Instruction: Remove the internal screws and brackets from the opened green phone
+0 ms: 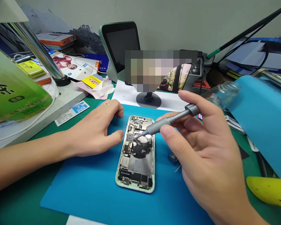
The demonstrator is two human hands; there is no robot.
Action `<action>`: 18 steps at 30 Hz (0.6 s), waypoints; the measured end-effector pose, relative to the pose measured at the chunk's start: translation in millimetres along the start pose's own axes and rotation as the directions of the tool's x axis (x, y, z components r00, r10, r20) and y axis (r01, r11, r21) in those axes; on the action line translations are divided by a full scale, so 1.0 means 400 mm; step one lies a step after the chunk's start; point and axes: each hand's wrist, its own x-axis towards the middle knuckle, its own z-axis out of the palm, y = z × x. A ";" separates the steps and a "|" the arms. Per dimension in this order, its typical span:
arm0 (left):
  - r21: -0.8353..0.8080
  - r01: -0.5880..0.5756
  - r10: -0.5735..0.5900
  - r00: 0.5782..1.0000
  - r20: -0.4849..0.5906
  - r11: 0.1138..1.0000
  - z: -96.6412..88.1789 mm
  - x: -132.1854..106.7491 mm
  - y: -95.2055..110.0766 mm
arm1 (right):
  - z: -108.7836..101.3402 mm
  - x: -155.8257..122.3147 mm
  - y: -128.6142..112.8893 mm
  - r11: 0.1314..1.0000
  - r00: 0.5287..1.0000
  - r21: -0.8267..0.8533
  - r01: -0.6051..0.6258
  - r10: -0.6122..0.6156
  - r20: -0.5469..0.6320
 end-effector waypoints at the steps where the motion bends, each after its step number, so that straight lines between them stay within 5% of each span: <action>1: 0.031 -0.004 0.003 1.000 0.026 1.000 -0.005 0.002 0.002 | 0.010 -0.001 -0.008 1.000 1.000 -0.027 0.008 -0.008 0.018; 3: 0.065 -0.033 0.024 0.991 0.135 0.997 -0.018 0.002 0.010 | 0.025 -0.006 -0.024 0.994 0.997 -0.088 0.059 -0.054 0.050; 8: 0.069 -0.089 0.048 0.889 0.455 0.994 -0.040 -0.011 0.033 | 0.033 -0.022 -0.041 0.962 0.975 -0.174 0.210 -0.192 0.111; 18: 0.225 -0.035 -0.066 0.902 0.427 0.974 -0.025 -0.026 0.076 | 0.001 -0.055 -0.021 0.981 0.990 -0.136 0.137 -0.133 0.037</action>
